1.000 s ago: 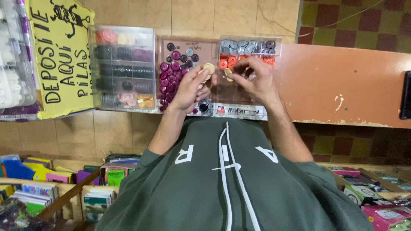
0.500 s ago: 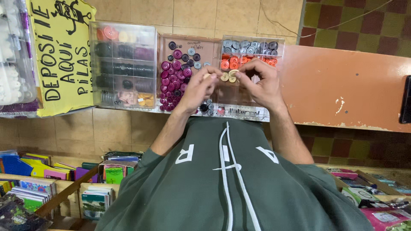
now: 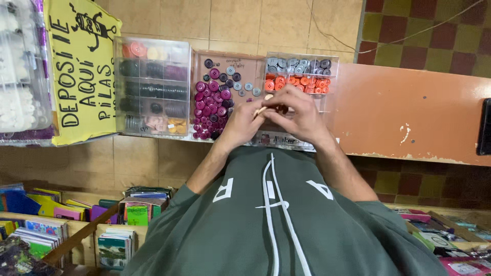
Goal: The person sorts buttons by hand, picking them from a container and placing them into different compartments of a plastic organizer box.
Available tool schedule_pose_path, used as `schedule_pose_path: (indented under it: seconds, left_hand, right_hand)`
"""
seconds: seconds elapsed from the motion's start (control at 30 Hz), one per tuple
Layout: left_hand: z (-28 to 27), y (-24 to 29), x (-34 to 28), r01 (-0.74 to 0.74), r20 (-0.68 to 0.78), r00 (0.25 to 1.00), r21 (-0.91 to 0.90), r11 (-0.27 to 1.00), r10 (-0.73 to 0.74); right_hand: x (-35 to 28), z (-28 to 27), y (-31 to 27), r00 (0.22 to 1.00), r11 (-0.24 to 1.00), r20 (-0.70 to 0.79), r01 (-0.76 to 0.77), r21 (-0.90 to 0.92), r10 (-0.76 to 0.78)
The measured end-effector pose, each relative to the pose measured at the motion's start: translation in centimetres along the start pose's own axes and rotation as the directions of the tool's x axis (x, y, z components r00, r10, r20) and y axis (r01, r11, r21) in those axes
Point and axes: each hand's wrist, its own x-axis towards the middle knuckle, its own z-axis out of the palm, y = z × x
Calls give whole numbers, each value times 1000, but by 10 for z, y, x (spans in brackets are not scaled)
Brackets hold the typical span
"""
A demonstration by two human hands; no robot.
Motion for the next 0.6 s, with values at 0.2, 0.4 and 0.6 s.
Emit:
schedule_pose_path:
  seconds: [0.2, 0.4, 0.6]
  left_hand:
    - [5, -10, 1, -23, -26, 999, 133, 991, 27]
    - [4, -28, 3, 140, -62, 986, -222, 965, -157]
    - [-5, -32, 7, 103, -92, 982, -462, 881, -164]
  right_hand:
    - [-10, 2, 23, 999, 999, -4, 32, -32, -32]
    - [-17, -22, 42, 985, 997, -171, -20, -78, 7]
    - [-13, -18, 35, 979, 995, -201, -63, -81, 45]
